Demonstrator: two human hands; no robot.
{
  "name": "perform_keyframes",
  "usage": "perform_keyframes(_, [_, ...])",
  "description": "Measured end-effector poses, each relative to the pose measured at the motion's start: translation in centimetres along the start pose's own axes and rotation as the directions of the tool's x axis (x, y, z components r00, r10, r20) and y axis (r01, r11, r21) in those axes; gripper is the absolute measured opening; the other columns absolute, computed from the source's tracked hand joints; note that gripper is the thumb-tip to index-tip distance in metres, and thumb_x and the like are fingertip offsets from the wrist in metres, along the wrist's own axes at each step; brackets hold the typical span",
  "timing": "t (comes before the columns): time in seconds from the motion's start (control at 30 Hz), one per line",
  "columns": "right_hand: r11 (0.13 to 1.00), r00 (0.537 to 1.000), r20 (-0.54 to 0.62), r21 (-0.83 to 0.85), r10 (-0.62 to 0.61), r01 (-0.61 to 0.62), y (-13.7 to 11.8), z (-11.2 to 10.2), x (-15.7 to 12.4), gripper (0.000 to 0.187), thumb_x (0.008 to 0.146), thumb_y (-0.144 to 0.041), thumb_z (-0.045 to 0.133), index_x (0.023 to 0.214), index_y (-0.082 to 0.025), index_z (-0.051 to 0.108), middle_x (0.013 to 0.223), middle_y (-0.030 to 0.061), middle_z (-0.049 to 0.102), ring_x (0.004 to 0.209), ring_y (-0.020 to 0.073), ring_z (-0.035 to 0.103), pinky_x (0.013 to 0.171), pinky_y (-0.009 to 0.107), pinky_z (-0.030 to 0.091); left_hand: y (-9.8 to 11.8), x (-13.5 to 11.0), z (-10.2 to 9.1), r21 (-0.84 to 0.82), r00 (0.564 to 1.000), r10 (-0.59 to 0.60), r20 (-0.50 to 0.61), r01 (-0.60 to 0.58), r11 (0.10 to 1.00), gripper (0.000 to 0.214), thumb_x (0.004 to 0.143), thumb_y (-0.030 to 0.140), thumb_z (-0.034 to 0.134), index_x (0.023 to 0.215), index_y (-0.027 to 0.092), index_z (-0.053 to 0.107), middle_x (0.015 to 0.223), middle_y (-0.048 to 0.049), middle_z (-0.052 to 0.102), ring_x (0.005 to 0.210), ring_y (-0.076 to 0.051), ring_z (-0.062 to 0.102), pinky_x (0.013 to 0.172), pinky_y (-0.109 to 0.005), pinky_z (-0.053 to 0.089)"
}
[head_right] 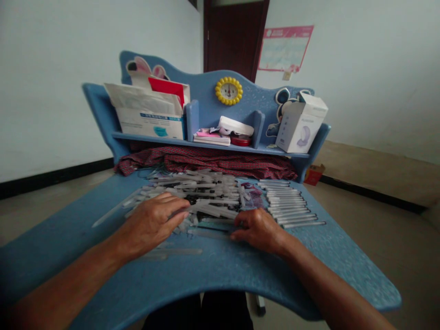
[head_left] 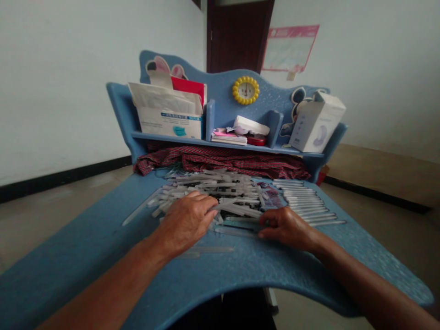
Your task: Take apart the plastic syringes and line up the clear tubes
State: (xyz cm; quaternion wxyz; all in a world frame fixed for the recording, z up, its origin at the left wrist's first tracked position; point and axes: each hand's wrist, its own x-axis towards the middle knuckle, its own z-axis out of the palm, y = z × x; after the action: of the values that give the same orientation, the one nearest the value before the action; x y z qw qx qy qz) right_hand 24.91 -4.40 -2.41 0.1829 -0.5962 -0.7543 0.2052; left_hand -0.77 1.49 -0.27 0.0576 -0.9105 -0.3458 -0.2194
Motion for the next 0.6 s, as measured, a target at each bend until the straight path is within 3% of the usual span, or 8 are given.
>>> perform_keyframes(0.17, [0.999, 0.999, -0.017, 0.007, -0.037, 0.037, 0.04, -0.2, 0.04, 0.018, 0.081, -0.026, 0.053, 0.08, -0.014, 0.067, 0.057, -0.0026, 0.053, 0.052, 0.0082, 0.044, 0.05, 0.02, 0.03, 0.08, 0.01, -0.19, -0.007, 1.0, -0.011, 0.01, 0.011, 1.0, 0.013, 0.082, 0.02, 0.051, 0.081, 0.016, 0.063, 0.083, -0.0054, 0.066, 0.085, -0.021, 0.059, 0.078, -0.032, 0.046])
perform_keyframes(0.43, [0.961, 0.993, 0.065, -0.253, -0.102, 0.115, -0.83, 0.12, 0.19, 0.012, 0.077, -0.018, 0.054, 0.074, -0.017, 0.065, 0.064, 0.0003, 0.06, 0.059, 0.0104, 0.052, 0.055, 0.02, 0.033, -0.02, 0.12, -0.24, -0.013, 1.0, -0.003, 0.002, 0.003, 1.0, 0.014, 0.083, 0.019, 0.05, 0.082, 0.017, 0.064, 0.082, -0.0056, 0.067, 0.085, -0.021, 0.059, 0.078, -0.033, 0.046])
perform_keyframes(0.6, [0.93, 0.99, 0.073, -0.339, -0.124, 0.142, -0.76, -0.84, 0.01, 0.012, 0.077, -0.016, 0.049, 0.072, -0.016, 0.061, 0.061, -0.0002, 0.057, 0.056, 0.0096, 0.048, 0.052, 0.021, 0.029, -0.37, 0.03, -0.32, -0.037, 1.0, 0.001, -0.011, -0.001, 0.999, 0.014, 0.084, 0.019, 0.05, 0.084, 0.017, 0.064, 0.084, -0.0053, 0.067, 0.087, -0.021, 0.059, 0.079, -0.032, 0.045])
